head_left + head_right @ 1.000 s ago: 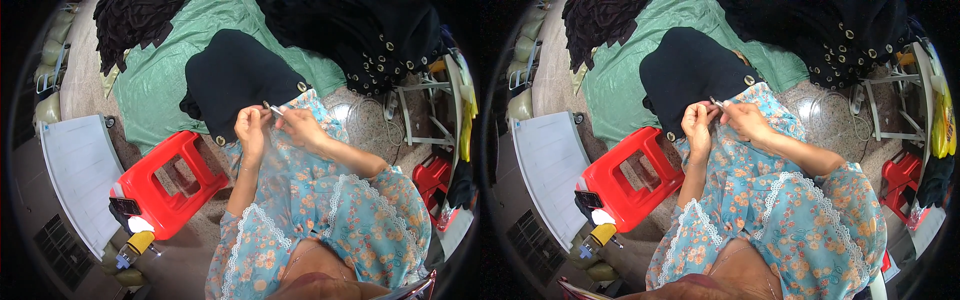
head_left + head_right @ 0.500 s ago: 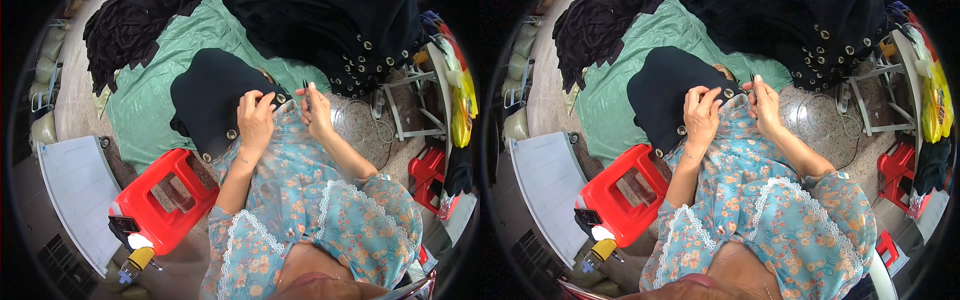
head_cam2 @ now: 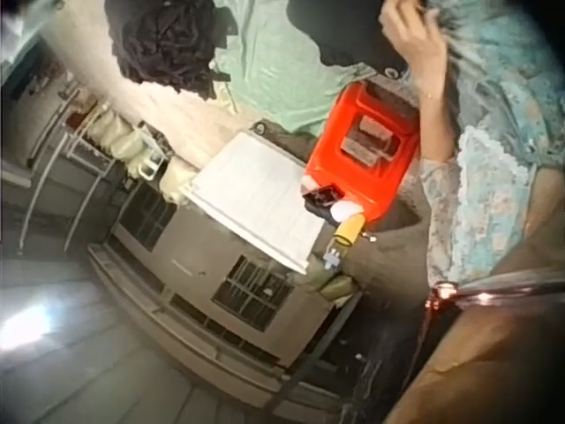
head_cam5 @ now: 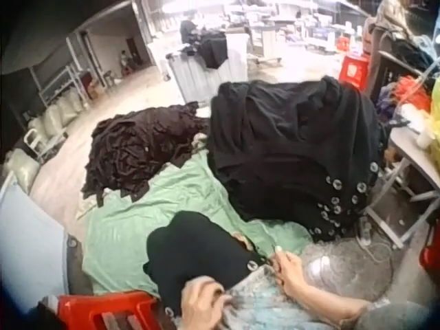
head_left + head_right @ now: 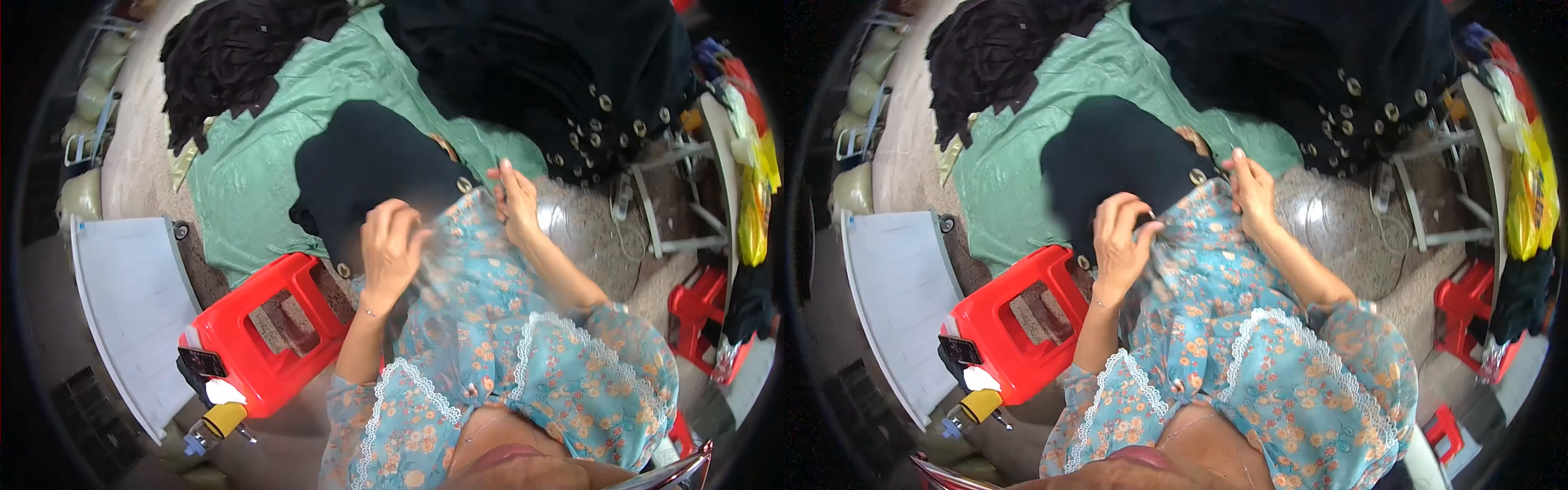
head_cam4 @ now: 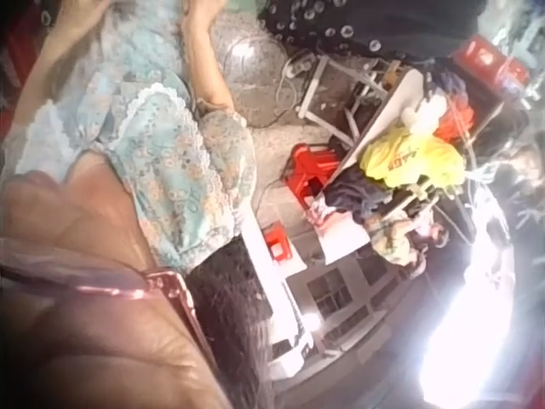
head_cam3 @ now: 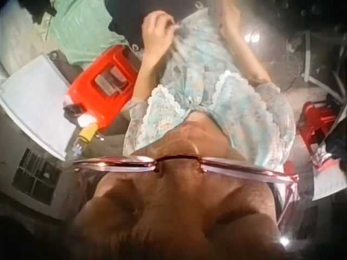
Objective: Trimming excess threads and fabric from black garment pieces with eyelets using scissors and snips.
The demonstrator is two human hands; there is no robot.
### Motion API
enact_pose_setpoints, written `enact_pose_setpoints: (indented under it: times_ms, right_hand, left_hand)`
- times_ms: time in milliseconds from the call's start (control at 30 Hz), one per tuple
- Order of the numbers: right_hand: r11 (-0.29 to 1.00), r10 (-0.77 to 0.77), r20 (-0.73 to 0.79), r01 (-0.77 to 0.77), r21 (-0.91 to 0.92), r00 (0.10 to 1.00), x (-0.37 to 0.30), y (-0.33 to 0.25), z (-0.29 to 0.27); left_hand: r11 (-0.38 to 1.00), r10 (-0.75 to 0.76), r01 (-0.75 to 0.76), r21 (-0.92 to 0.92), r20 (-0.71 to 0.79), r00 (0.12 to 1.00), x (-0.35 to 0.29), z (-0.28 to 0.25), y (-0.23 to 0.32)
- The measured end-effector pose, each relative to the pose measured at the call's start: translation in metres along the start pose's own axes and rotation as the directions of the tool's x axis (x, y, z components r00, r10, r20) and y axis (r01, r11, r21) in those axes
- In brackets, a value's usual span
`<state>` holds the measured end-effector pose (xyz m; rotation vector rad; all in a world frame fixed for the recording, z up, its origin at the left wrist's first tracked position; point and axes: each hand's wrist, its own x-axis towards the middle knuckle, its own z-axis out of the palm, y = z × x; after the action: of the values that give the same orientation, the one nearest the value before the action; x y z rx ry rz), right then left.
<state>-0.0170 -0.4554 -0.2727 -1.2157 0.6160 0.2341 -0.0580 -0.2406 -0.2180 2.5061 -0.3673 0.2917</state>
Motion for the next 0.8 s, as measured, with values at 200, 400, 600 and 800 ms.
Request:
enact_pose_setpoints:
  times_ms: [200, 400, 600, 800]
  right_hand:
    - [0.985, -0.088, -0.02, 0.084, -0.149, 0.996, 0.022, 0.012, -0.012]
    - [0.984, -0.109, 0.052, 0.115, -0.132, 0.993, 0.035, 0.018, -0.012]
    - [0.979, -0.116, 0.071, 0.126, -0.162, 0.991, 0.027, 0.004, 0.002]
    - [0.955, -0.224, 0.246, 0.263, -0.14, 0.943, 0.013, -0.007, 0.022]
  left_hand:
    - [0.828, -0.458, 0.434, 0.356, -0.018, 0.889, -0.033, -0.025, -0.042]
    - [0.899, -0.387, 0.433, 0.073, -0.33, 0.861, -0.067, -0.009, -0.087]
    - [0.892, -0.328, 0.444, 0.08, -0.562, 0.76, -0.065, -0.062, -0.103]
    - [0.876, -0.316, 0.455, 0.157, -0.527, 0.789, -0.079, -0.093, -0.131]
